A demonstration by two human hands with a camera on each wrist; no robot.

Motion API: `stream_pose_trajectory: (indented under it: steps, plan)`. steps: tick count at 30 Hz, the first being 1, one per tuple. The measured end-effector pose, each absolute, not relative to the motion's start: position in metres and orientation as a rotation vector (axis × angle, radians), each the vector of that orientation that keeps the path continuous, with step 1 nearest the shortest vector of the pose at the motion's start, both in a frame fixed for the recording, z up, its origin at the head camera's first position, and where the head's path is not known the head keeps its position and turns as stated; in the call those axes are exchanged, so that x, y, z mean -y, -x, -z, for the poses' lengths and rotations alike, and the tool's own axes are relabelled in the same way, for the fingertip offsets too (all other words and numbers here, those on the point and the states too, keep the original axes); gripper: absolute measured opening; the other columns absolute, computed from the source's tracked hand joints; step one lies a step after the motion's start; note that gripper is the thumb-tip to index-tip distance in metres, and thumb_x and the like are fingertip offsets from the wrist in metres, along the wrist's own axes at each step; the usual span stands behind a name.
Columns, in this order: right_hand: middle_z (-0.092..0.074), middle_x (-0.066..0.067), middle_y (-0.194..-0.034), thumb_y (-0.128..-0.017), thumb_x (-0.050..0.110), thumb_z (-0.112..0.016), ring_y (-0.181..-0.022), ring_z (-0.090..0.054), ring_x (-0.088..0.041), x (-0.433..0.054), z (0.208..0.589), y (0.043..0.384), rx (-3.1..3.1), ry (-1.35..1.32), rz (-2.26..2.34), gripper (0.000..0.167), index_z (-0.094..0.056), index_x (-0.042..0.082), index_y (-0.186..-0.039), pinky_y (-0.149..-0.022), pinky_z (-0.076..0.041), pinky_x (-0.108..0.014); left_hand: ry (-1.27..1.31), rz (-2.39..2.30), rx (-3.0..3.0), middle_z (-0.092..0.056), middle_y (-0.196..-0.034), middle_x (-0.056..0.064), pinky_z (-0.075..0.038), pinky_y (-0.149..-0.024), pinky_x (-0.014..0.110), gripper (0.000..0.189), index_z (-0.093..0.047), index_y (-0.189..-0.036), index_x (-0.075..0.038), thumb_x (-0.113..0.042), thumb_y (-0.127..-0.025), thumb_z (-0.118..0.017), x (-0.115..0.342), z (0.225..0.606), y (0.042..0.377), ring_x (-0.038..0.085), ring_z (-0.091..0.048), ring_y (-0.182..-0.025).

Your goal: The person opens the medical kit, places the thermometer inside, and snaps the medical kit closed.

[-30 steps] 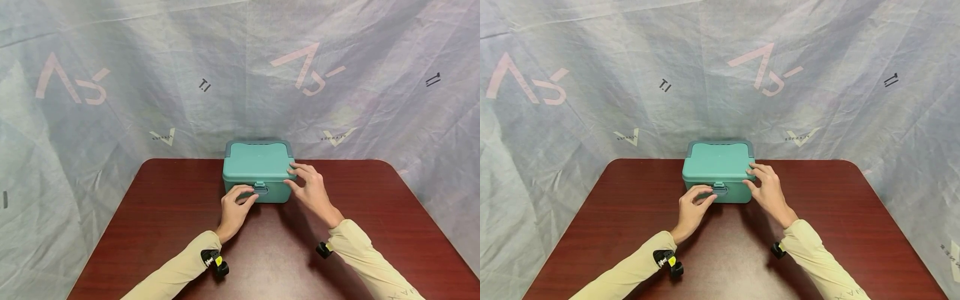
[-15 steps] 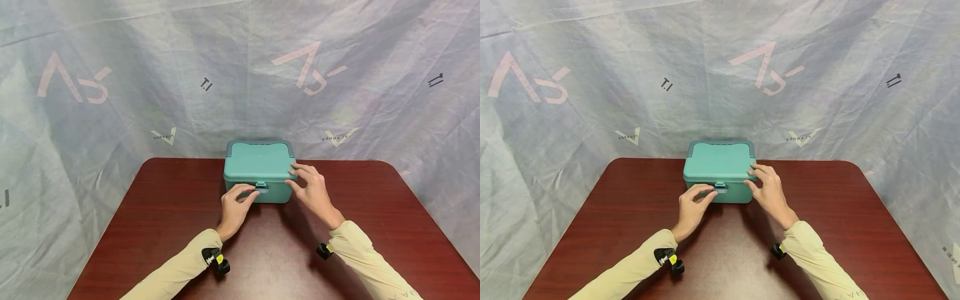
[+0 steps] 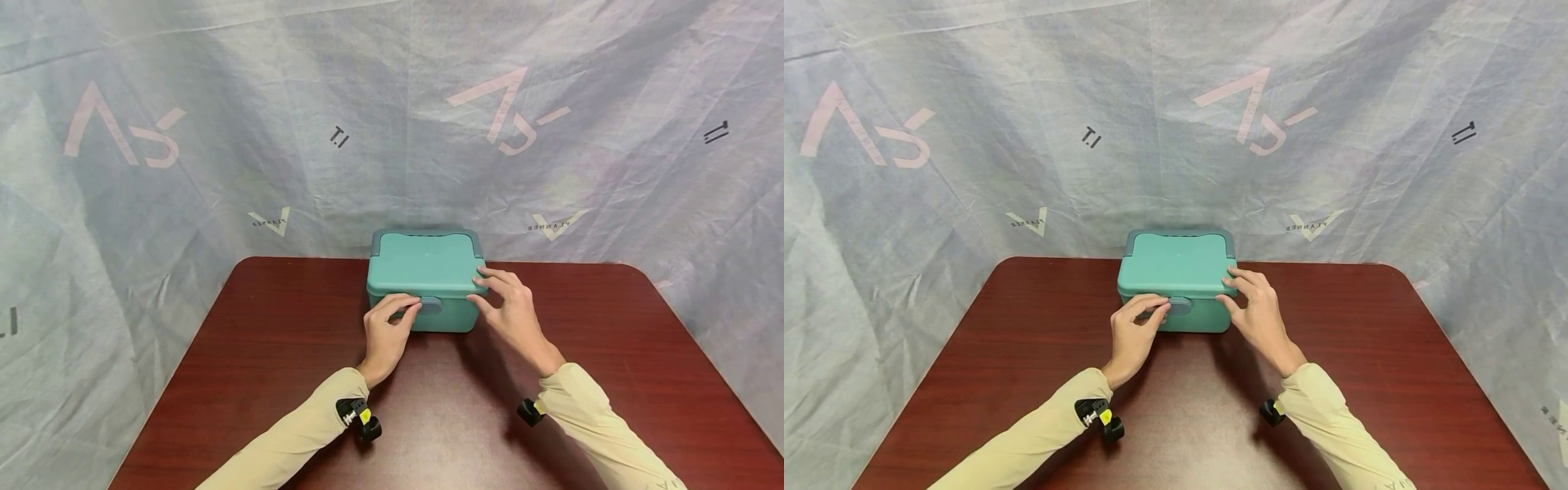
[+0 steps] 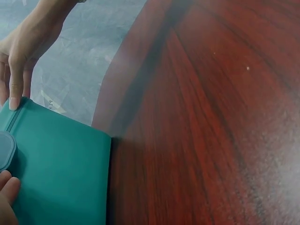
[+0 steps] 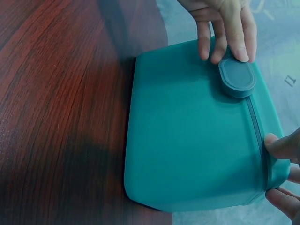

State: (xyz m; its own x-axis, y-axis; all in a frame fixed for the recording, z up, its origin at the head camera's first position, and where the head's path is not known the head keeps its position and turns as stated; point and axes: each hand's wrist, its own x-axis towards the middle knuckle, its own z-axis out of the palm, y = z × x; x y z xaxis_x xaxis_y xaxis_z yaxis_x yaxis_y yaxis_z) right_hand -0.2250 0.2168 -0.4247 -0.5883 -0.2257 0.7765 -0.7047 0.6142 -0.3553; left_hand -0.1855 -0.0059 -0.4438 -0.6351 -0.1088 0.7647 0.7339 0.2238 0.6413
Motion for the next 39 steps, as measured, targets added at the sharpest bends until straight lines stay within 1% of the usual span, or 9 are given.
stream_pose_trajectory:
  steps: [4, 11, 16, 22, 24, 31, 34, 39]
  plan:
    - [-0.065, -0.018, -0.111, -0.066, 0.000, -0.085, -0.101, -0.058, -0.033, -0.217, 0.425, 0.225, 2.130, -0.726, -0.874, 0.036, -0.072, -0.005, -0.098, -0.079, -0.049, -0.049, 0.611, 1.491, 1.769, -0.065, -0.089, 0.021, -0.055, -0.052, 0.041, 0.016, -0.072, -0.090, 0.008, 0.017, -0.077, -0.068, 0.006, 0.442, 0.185, 0.033, -0.064, -0.072]
    - [-0.066, -0.018, -0.110, -0.064, 0.000, -0.086, -0.098, -0.059, -0.033, -0.217, 0.423, 0.225, 2.122, -0.722, -0.875, 0.036, -0.072, -0.005, -0.097, -0.077, -0.049, -0.046, 0.630, 1.421, 1.825, -0.063, -0.090, 0.020, -0.053, -0.053, 0.033, 0.020, -0.072, -0.093, 0.007, 0.018, -0.077, -0.066, 0.004, 0.438, 0.185, 0.032, -0.061, -0.075]
    - [-0.066, -0.018, -0.110, -0.064, -0.001, -0.086, -0.100, -0.059, -0.033, -0.217, 0.423, 0.224, 2.118, -0.723, -0.880, 0.036, -0.072, -0.005, -0.097, -0.077, -0.049, -0.046, 0.658, 1.416, 1.850, -0.062, -0.092, 0.021, -0.054, -0.053, 0.037, 0.020, -0.071, -0.095, 0.008, 0.017, -0.077, -0.067, 0.004, 0.437, 0.183, 0.033, -0.061, -0.074]
    - [-0.066, -0.017, -0.110, -0.065, 0.000, -0.086, -0.101, -0.059, -0.032, -0.216, 0.424, 0.224, 2.128, -0.720, -0.886, 0.036, -0.072, -0.005, -0.098, -0.078, -0.048, -0.046, 0.690, 1.401, 1.833, -0.062, -0.093, 0.021, -0.055, -0.055, 0.037, 0.021, -0.071, -0.095, 0.008, 0.017, -0.077, -0.067, 0.007, 0.442, 0.186, 0.033, -0.061, -0.075]
    - [-0.066, -0.017, -0.111, -0.065, 0.000, -0.086, -0.101, -0.059, -0.032, -0.216, 0.424, 0.224, 2.130, -0.718, -0.886, 0.036, -0.072, -0.005, -0.098, -0.078, -0.048, -0.045, 0.706, 1.393, 1.819, -0.062, -0.094, 0.020, -0.055, -0.055, 0.036, 0.021, -0.072, -0.096, 0.007, 0.017, -0.077, -0.068, 0.007, 0.447, 0.190, 0.031, -0.061, -0.075]
    - [-0.066, -0.017, -0.112, -0.066, 0.001, -0.085, -0.099, -0.059, -0.032, -0.215, 0.424, 0.224, 2.147, -0.724, -0.886, 0.037, -0.072, -0.004, -0.100, -0.077, -0.049, -0.046, 0.762, 1.335, 1.780, -0.063, -0.098, 0.012, -0.054, -0.063, 0.022, 0.020, -0.073, -0.101, 0.001, 0.007, -0.083, -0.067, 0.011, 0.477, 0.211, 0.018, -0.062, -0.081]
    - [-0.066, -0.017, -0.112, -0.066, 0.001, -0.085, -0.099, -0.059, -0.032, -0.216, 0.425, 0.224, 2.144, -0.723, -0.881, 0.037, -0.072, -0.004, -0.101, -0.077, -0.049, -0.046, 0.799, 1.297, 1.753, -0.062, -0.099, 0.012, -0.054, -0.064, 0.023, 0.020, -0.072, -0.102, 0.001, 0.008, -0.084, -0.066, 0.011, 0.481, 0.214, 0.018, -0.061, -0.080]
    - [-0.065, -0.018, -0.112, -0.066, 0.001, -0.085, -0.100, -0.058, -0.032, -0.217, 0.425, 0.225, 2.144, -0.720, -0.878, 0.037, -0.072, -0.005, -0.101, -0.076, -0.049, -0.047, 0.824, 1.256, 1.711, -0.061, -0.098, 0.013, -0.052, -0.061, 0.023, 0.022, -0.072, -0.101, 0.002, 0.012, -0.083, -0.064, 0.009, 0.483, 0.218, 0.018, -0.059, -0.075]
